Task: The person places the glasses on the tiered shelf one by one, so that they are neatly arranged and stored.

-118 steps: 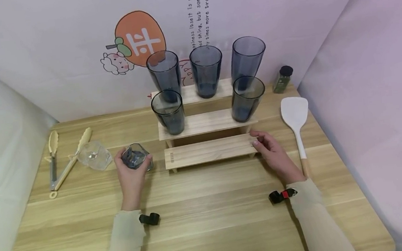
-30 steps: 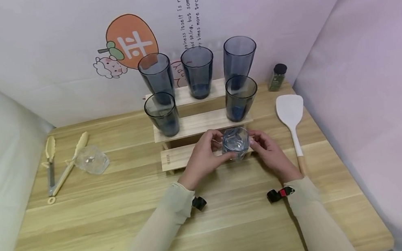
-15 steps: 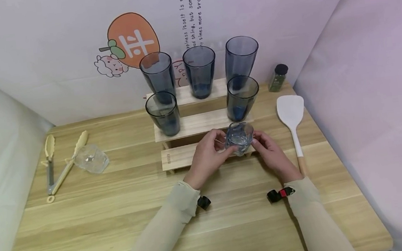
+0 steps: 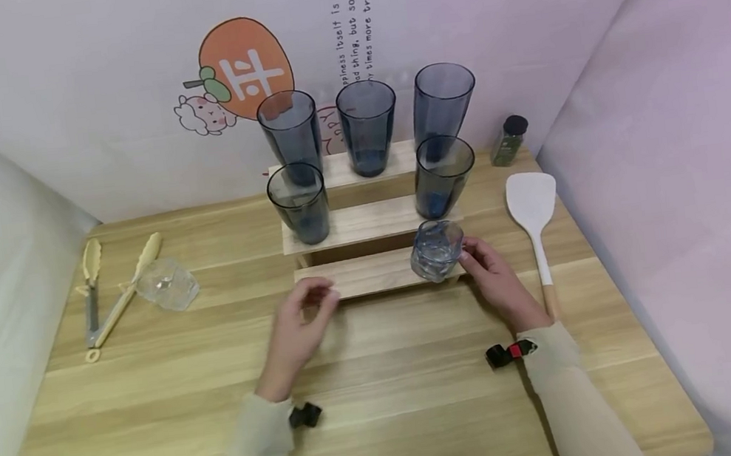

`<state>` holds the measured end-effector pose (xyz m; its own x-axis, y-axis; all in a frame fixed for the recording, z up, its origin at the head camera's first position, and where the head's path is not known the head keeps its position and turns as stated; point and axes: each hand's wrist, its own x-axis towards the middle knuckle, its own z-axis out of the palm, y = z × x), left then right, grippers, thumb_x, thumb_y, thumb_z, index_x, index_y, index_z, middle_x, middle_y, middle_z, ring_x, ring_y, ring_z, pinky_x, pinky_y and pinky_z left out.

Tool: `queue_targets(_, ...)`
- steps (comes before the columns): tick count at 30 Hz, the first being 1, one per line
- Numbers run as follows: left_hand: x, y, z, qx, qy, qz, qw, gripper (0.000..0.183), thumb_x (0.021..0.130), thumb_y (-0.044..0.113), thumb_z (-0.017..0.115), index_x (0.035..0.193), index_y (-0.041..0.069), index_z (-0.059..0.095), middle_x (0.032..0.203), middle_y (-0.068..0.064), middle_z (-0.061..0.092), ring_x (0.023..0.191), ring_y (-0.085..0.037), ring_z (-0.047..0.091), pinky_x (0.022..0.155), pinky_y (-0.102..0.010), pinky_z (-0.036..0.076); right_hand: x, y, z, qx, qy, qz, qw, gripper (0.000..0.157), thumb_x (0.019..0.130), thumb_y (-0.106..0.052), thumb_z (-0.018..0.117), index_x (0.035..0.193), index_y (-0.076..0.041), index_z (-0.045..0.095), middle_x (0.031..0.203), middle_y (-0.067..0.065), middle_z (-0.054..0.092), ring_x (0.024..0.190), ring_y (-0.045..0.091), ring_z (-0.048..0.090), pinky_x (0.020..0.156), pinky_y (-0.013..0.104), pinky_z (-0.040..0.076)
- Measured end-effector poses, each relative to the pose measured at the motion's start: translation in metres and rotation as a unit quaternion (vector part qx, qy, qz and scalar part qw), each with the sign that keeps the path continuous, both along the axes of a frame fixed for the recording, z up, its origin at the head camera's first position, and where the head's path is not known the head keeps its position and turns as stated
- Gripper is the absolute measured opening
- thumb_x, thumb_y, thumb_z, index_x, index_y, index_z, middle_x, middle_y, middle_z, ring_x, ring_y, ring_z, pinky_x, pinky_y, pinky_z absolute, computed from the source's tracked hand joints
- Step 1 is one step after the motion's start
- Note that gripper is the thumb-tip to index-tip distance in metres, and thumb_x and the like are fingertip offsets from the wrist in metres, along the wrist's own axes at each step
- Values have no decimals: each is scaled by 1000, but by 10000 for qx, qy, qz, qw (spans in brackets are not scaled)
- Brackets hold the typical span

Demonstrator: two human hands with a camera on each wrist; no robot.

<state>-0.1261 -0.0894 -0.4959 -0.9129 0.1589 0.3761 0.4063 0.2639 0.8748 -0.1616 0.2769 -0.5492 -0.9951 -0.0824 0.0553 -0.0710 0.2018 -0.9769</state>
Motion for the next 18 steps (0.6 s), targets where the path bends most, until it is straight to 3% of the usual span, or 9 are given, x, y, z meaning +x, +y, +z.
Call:
queue_targets(2,10,-27,6,121,176,758,9969,19,95,1,70,112,-7,66,102,-12,70,93,-22,64,88,-29,51,-1,0,0,1,-65,-63,10000,35,108,-21,51,136,0,52,124,9,58,114,15,53,97,22,42)
queue_targets(4,17,-51,14,238,294,1707,9846,28,93,-3,70,118,-10,61,110,-18,65,101,-28,60,92,-31,47,-1,1,-1,-57,-135,-136,9998,35,108,-22,52,136,-1,53,124,8,58,114,16,53,97,22,43)
queue_targets(7,18,-88,23,449,173,3120,9489,48,91,0,72,132,-8,49,129,-17,50,115,-32,47,98,-35,39,-1,5,-2,-224,-182,-240,9993,34,107,-22,54,135,-1,54,122,5,59,115,16,54,97,21,43)
queue_targets(9,13,-115,20,664,-42,3802,9225,63,91,9,76,142,2,39,137,-9,38,122,-27,37,100,-33,33,0,6,-2,-310,-175,-258,9990,33,107,-21,55,133,-1,55,121,3,60,114,16,54,97,21,44)
queue_targets(11,6,-140,13,894,-266,4158,9047,73,89,16,79,146,11,33,141,-4,31,125,-21,31,102,-29,29,0,6,-3,-389,-153,-254,9988,32,106,-20,56,132,-1,56,118,2,61,113,16,55,97,21,44)
queue_targets(13,-2,-162,7,1178,-488,4274,8950,81,86,20,83,147,16,29,142,-1,28,126,-17,28,102,-25,27,0,6,-3,-447,-158,-242,9986,29,106,-19,57,130,-2,57,116,0,62,111,14,55,96,21,45)
queue_targets(15,-8,-177,5,1425,-718,4236,8917,88,84,22,86,149,19,26,142,-1,27,127,-15,26,104,-23,25,0,5,-3,-497,-185,-235,9983,28,106,-18,57,129,-3,58,115,-1,62,110,14,56,96,22,45)
queue_targets(18,-13,-188,10,1664,-1044,4036,8936,96,82,23,88,151,24,22,141,0,27,129,-14,25,108,-22,23,-1,4,-3,-506,-212,-210,9983,30,106,-19,57,130,-2,58,115,1,63,110,15,56,96,22,45)
